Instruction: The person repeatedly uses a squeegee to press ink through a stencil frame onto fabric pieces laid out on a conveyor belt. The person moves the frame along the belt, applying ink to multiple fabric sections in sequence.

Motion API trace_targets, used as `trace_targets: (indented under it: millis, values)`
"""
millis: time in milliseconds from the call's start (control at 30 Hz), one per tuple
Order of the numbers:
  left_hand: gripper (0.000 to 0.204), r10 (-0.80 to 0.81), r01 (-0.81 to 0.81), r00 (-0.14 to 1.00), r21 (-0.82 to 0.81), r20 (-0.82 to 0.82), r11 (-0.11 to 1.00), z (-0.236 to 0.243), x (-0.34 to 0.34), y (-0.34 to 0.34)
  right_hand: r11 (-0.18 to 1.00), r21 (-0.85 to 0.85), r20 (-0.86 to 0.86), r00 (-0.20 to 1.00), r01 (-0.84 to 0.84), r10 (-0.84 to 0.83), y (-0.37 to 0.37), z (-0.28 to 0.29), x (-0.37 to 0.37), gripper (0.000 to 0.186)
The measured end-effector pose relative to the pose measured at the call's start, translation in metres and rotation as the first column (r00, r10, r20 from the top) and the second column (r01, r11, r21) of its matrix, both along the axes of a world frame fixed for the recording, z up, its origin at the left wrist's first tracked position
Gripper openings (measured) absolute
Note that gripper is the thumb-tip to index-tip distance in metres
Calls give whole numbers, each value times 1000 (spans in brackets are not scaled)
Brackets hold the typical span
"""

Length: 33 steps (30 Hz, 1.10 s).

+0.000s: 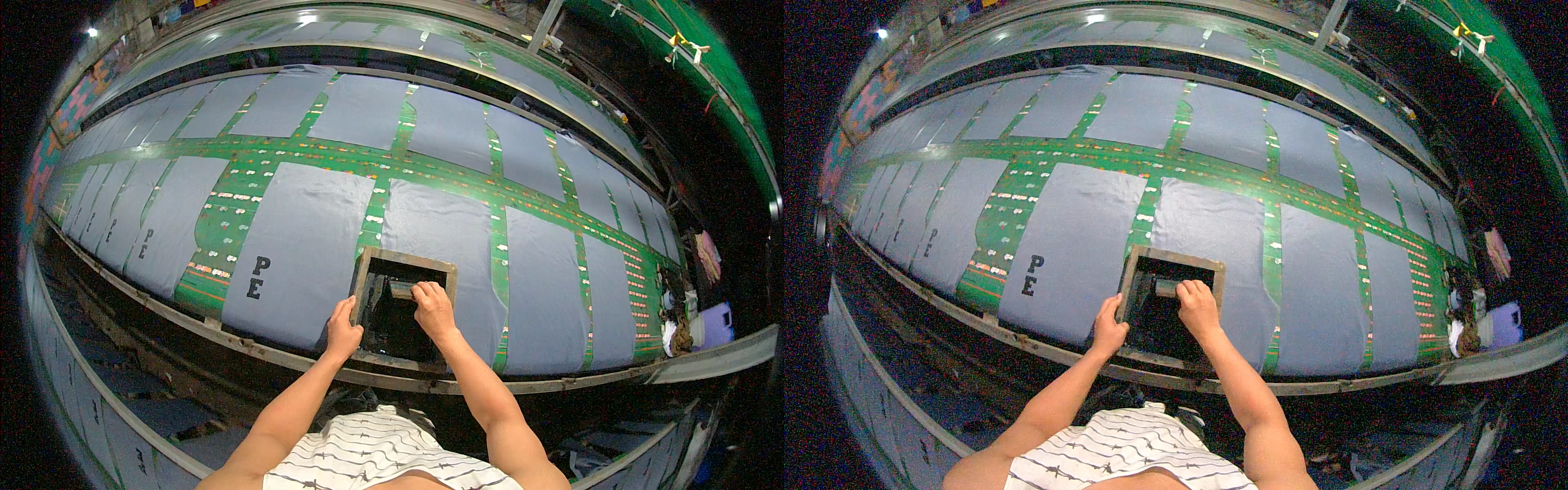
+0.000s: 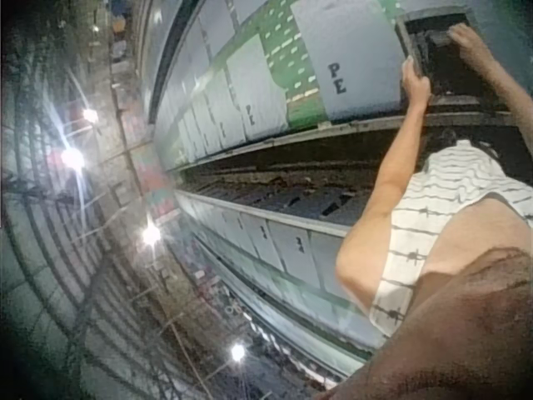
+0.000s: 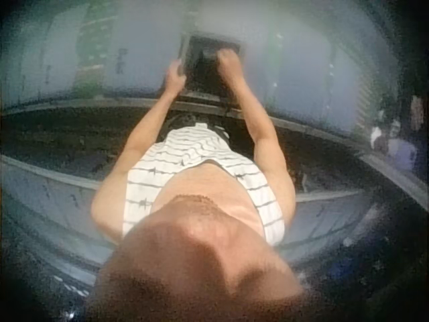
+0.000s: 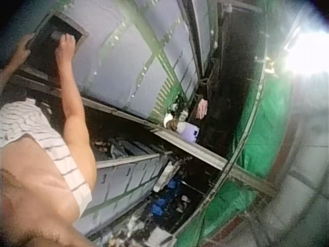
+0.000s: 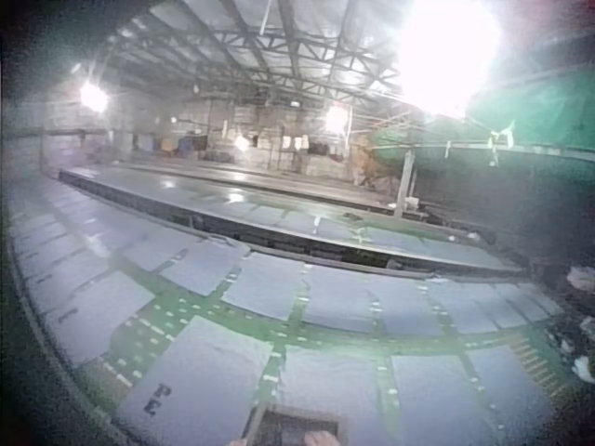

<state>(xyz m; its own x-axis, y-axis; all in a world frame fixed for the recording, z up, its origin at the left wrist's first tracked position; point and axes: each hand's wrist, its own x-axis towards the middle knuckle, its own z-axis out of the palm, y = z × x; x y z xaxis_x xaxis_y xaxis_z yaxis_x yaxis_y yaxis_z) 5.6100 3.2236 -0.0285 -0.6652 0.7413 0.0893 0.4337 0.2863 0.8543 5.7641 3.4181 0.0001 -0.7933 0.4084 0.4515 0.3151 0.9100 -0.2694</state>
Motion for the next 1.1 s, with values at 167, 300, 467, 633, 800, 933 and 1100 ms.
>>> trace_targets:
  millis: [167,300,467,633,800,933,1100]
  values:
    - [64,5,-5,1000,5,-28,1000,0,0,0,996,-88,28,999,18,-15,9,2,-7,28]
    - [65,18,-18,1000,1,4,1000,2,0,1,989,-143,39,999,35,-30,19,21,-10,23]
    - [66,23,-23,1000,12,-14,1000,-1,-1,-1,993,-114,62,998,35,-28,31,28,-22,25]
    - [65,10,-10,998,1,-56,1000,-2,0,2,994,-103,59,998,22,-16,37,3,-34,27]
    - [64,11,-10,999,14,-35,1000,-4,-2,-1,995,-85,122,991,-53,63,30,13,-40,19]
    - [64,2,-2,1000,0,-29,1000,-1,0,2,980,-124,173,969,-157,177,38,11,-30,27]
    - [63,11,-11,1000,-9,-2,1000,-3,-2,1,957,-131,185,942,-259,280,37,13,-11,32]
